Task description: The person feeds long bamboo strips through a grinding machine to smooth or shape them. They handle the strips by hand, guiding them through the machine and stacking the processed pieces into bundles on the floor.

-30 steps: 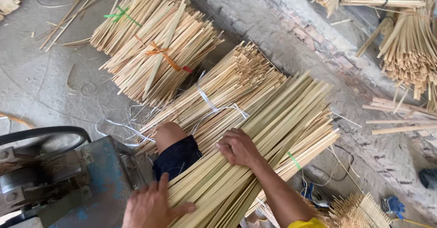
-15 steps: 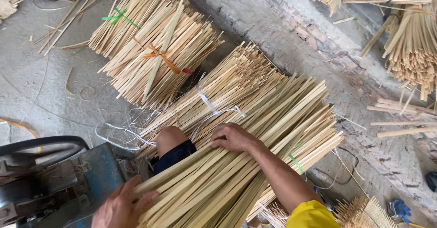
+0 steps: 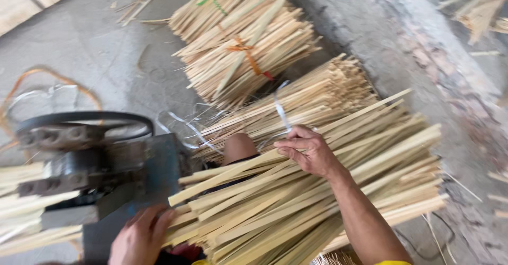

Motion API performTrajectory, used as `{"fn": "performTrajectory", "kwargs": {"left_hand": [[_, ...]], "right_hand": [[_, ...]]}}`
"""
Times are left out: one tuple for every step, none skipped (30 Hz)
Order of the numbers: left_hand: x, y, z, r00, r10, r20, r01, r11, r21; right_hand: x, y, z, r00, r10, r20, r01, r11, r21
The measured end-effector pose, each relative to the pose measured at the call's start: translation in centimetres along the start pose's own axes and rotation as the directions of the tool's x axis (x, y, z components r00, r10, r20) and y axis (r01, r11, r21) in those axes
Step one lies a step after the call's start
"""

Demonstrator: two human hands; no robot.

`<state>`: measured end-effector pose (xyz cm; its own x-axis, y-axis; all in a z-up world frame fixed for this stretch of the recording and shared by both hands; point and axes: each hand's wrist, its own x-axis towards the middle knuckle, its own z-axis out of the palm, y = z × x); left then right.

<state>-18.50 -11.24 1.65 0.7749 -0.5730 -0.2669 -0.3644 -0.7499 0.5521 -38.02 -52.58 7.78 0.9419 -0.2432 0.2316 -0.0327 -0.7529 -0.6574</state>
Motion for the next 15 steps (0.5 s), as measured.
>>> {"fn": "performTrajectory", "kwargs": {"left_hand": [[-0.5, 0.5, 0.3, 0.983, 0.108, -0.149, -0.115, 0.993, -0.038], [-0.7, 0.9, 0.7, 0.988, 0.051, -0.145, -0.074, 0.985, -0.158], [-0.5, 1.3, 1.1, 0.99, 0.003, -0.139, -0.041, 0.961, -0.273], [-0.5, 1.6, 1.4, 0.991, -0.042, -0.13, -0.011, 0.923, -0.384], [-0.3, 1.8, 1.8, 0.979, -0.131, -0.158, 0.028, 0.847, -0.531], [0.0, 2.1, 2.4, 0.96, -0.22, -0.173, 0.051, 0.746, -0.664], [0.4, 2.4, 2.9, 0.936, -0.306, -0.175, 0.057, 0.622, -0.781], [0.7, 2.5, 3.2, 0.926, -0.32, -0.202, 0.011, 0.556, -0.831], [1.2, 2.6, 3.6, 0.916, -0.33, -0.228, -0.043, 0.485, -0.873], [1.5, 2.8, 3.9, 0.905, -0.341, -0.254, -0.099, 0.412, -0.906], [1.5, 3.1, 4.4, 0.891, -0.353, -0.284, -0.136, 0.39, -0.911], [1.5, 3.5, 4.8, 0.877, -0.364, -0.314, -0.174, 0.368, -0.913], [1.2, 3.7, 4.9, 0.864, -0.373, -0.339, -0.209, 0.346, -0.915], [0.6, 3.6, 4.6, 0.805, -0.34, -0.487, -0.284, 0.501, -0.818], [-0.1, 3.4, 4.0, 0.733, -0.278, -0.621, -0.342, 0.639, -0.689]], "right_hand": [[0.7, -0.9, 0.3, 1.0, -0.018, -0.014, 0.018, 1.0, -0.021], [1.5, -1.7, 0.6, 0.999, -0.036, -0.028, 0.035, 0.999, -0.041], [2.1, -2.2, 1.0, 1.0, -0.025, -0.019, 0.024, 0.999, -0.045], [2.7, -2.7, 1.4, 1.0, -0.014, -0.01, 0.013, 0.999, -0.05], [3.3, -3.0, 1.9, 1.0, -0.001, -0.002, 0.001, 0.998, -0.061], [3.8, -3.2, 2.5, 1.0, -0.017, -0.009, 0.017, 0.998, -0.057], [4.3, -3.3, 3.2, 0.999, -0.033, -0.016, 0.032, 0.998, -0.055], [4.7, -3.3, 3.9, 0.999, -0.048, -0.023, 0.047, 0.998, -0.052], [5.1, -3.2, 4.6, 0.999, -0.036, -0.024, 0.034, 0.997, -0.064], [5.5, -3.0, 5.3, 0.999, -0.024, -0.025, 0.022, 0.997, -0.077], [5.8, -2.9, 6.0, 1.0, -0.009, -0.026, 0.006, 0.996, -0.092], [6.3, -2.7, 6.7, 1.0, -0.004, 0.018, 0.006, 0.991, -0.137], [6.6, -2.6, 7.5, 0.998, 0.009, 0.058, 0.002, 0.983, -0.184], [7.0, -2.6, 8.2, 0.995, 0.023, 0.098, 0.001, 0.973, -0.232], [7.5, -2.6, 8.9, 0.994, -0.021, 0.104, 0.044, 0.975, -0.216]]}}
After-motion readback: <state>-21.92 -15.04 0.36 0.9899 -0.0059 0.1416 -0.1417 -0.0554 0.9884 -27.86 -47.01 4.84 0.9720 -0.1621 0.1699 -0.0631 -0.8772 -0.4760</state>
